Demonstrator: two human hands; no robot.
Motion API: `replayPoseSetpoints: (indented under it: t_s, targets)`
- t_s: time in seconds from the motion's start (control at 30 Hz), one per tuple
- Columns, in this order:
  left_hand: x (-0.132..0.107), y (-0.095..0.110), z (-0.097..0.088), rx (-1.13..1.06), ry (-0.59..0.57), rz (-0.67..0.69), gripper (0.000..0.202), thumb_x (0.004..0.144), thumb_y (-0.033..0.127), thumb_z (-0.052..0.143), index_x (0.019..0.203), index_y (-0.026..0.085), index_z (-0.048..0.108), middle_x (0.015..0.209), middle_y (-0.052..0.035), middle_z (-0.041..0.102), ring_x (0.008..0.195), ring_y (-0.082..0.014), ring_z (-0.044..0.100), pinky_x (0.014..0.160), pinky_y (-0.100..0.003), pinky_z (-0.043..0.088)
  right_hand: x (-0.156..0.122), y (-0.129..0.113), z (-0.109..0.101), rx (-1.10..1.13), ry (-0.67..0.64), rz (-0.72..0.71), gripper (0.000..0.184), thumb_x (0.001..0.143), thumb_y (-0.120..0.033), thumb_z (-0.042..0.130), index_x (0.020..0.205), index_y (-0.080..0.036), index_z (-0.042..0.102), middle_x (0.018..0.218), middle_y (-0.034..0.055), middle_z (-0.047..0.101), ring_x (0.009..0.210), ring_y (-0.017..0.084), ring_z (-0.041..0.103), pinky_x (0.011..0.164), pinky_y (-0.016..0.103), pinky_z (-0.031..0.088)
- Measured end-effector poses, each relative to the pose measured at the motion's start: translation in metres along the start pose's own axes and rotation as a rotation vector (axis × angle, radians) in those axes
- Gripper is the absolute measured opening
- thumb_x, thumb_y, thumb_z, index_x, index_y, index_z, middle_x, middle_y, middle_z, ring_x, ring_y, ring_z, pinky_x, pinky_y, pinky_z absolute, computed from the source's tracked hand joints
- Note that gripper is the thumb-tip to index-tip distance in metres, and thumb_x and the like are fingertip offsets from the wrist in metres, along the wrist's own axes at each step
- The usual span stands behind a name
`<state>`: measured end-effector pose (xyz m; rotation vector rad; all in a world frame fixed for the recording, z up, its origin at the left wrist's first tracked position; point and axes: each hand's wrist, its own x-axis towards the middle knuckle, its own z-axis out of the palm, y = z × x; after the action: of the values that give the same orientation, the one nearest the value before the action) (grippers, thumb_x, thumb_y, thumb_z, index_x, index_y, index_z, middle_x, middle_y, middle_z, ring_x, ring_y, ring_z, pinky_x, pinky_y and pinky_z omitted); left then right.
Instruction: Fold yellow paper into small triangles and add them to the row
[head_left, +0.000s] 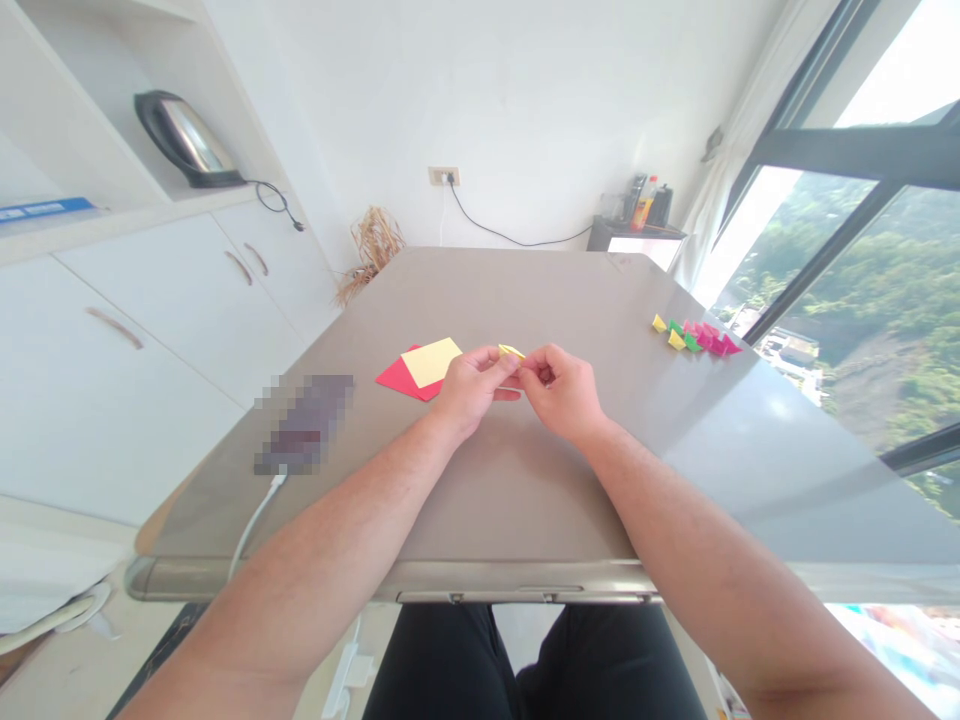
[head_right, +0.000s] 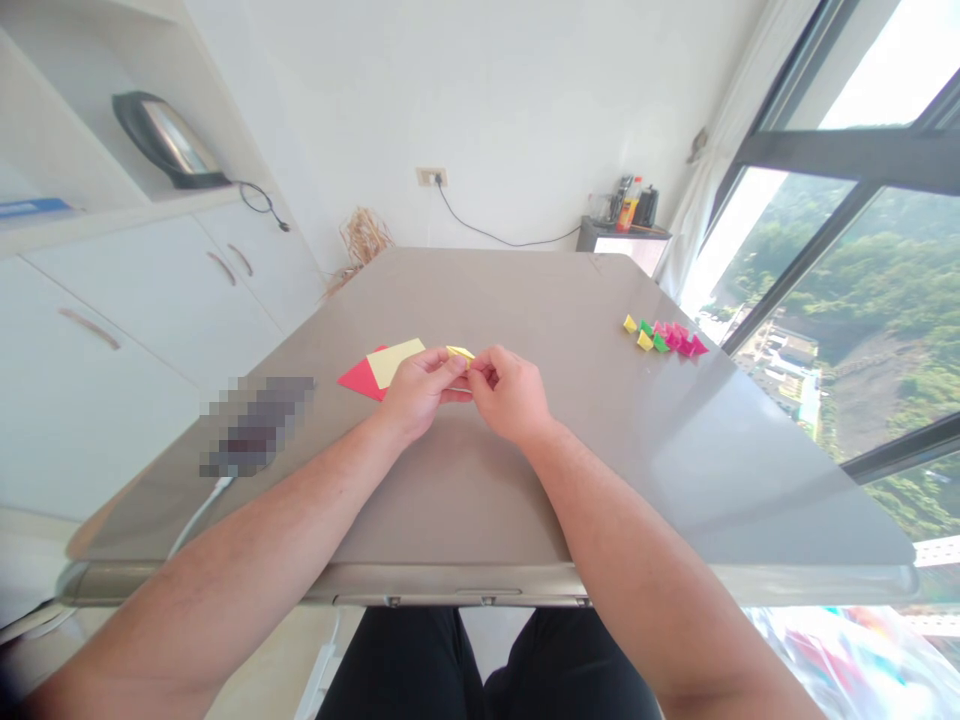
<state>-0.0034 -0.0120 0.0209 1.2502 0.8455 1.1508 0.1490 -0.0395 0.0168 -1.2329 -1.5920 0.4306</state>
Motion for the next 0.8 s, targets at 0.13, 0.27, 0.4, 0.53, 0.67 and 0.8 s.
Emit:
replayPoseSetpoints:
  t_s: [0.13,0.27,0.4,0.53,0.67,0.8]
  targets:
    - [-0.001,0.001,-0.001,-0.006,0.003,0.024,0.035,0.079,0.050,0.077,0.089,0.017,0.070,0.094,-0.0067,0.074,0.082,-0.0192,0.073,0.068,-0.030,0.060,0.002,-0.003,0.000,0.245,0.032,0.145,0.016,0.081,-0.031,0.065,0.095,-0.023,0.062,0.081,0.0007,0.070,0.071,0.016,0.065,0.070,0.032,0.052]
    - [0.000,0.000,-0.003,0.003,0.005,0.027,0.034,0.079,0.050,0.077,0.089,0.018,0.070,0.094,-0.0058,0.071,0.081,-0.0165,0.069,0.066,-0.029,0.060,0.007,-0.007,-0.003,0.390,0.028,0.289,0.015,0.080,-0.034,0.066,0.087,-0.020,0.065,0.078,0.0019,0.069,0.070,0.016,0.067,0.066,0.031,0.056]
    - [-0.001,-0.001,-0.002,0.032,0.006,0.027,0.034,0.078,0.049,0.078,0.088,0.017,0.070,0.093,-0.0064,0.070,0.084,-0.0181,0.068,0.065,-0.030,0.059,0.009,-0.011,-0.006,0.473,0.015,0.370,0.017,0.076,-0.033,0.071,0.084,-0.019,0.066,0.077,0.0017,0.068,0.070,0.015,0.066,0.062,0.028,0.056]
    - [-0.001,-0.001,-0.001,0.111,-0.006,0.058,0.033,0.079,0.048,0.077,0.084,0.017,0.070,0.089,-0.0072,0.072,0.088,-0.0216,0.070,0.067,-0.032,0.060,0.010,-0.012,-0.006,0.523,-0.014,0.410,0.022,0.075,-0.033,0.074,0.091,-0.019,0.067,0.079,0.0024,0.070,0.072,0.015,0.067,0.061,0.028,0.057]
    - [-0.001,-0.004,-0.003,0.159,0.002,0.093,0.034,0.078,0.047,0.079,0.085,0.016,0.066,0.084,-0.0060,0.072,0.079,-0.0188,0.070,0.067,-0.032,0.060,0.010,-0.010,-0.006,0.513,-0.043,0.439,0.027,0.076,-0.035,0.075,0.097,-0.018,0.068,0.081,0.0043,0.071,0.072,0.015,0.066,0.061,0.029,0.057]
    - [0.000,-0.004,-0.003,0.161,0.024,0.077,0.044,0.075,0.049,0.083,0.097,0.018,0.062,0.077,-0.0042,0.073,0.067,-0.0172,0.070,0.065,-0.032,0.058,0.011,-0.008,-0.006,0.496,-0.082,0.455,0.029,0.076,-0.035,0.076,0.098,-0.018,0.069,0.078,0.0041,0.071,0.067,0.015,0.065,0.061,0.029,0.056]
